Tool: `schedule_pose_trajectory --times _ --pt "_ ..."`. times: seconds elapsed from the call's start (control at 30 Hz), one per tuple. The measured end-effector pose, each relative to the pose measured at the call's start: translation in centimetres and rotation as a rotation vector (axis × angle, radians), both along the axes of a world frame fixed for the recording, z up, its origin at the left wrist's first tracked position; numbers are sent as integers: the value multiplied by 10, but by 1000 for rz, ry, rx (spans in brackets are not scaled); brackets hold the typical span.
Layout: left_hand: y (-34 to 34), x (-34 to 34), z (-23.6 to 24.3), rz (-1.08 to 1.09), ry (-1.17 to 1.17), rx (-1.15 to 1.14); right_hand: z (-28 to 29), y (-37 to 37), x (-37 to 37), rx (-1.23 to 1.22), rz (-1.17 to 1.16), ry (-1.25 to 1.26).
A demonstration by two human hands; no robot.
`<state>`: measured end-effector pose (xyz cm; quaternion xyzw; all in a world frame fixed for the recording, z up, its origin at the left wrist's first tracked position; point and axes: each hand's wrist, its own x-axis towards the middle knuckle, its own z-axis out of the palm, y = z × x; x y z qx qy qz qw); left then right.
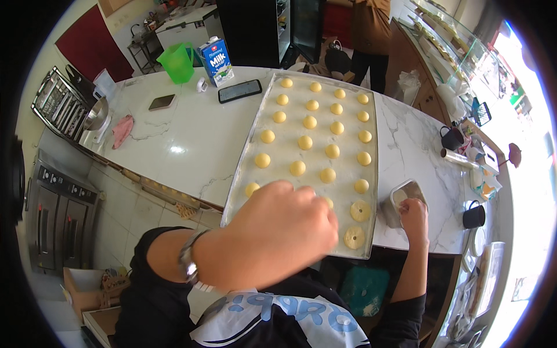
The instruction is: The person takes dough balls from a tray, presses a hole into the center of each one with their thumb, and places them back on the tray.
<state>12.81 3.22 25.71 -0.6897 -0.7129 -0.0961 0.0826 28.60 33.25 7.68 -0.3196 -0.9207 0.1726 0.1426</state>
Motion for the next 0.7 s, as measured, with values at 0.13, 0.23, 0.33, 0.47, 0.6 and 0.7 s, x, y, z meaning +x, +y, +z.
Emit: schedule_pose_trajectory --times 0.13,0.23,0.33,0.47,0.6,0.7 --pt "12 -24 -37 3 -22 -141 -2 12 6 -46 58 -179" --pt "13 -27 -47 12 -47 -231 2 16 8 -89 63 -160" --pt "13 -36 -80 -54 -590 -112 12 2 3 81 -31 115" --pt "11 -36 -169 -124 -1571 -17 32 -63 -24 3 124 335" --pt "11 -15 -214 73 -2650 104 -3 -143 -38 -124 363 215" --pt "-1 -11 -268 -639 -3075 153 -31 -189 -47 -65 593 134"
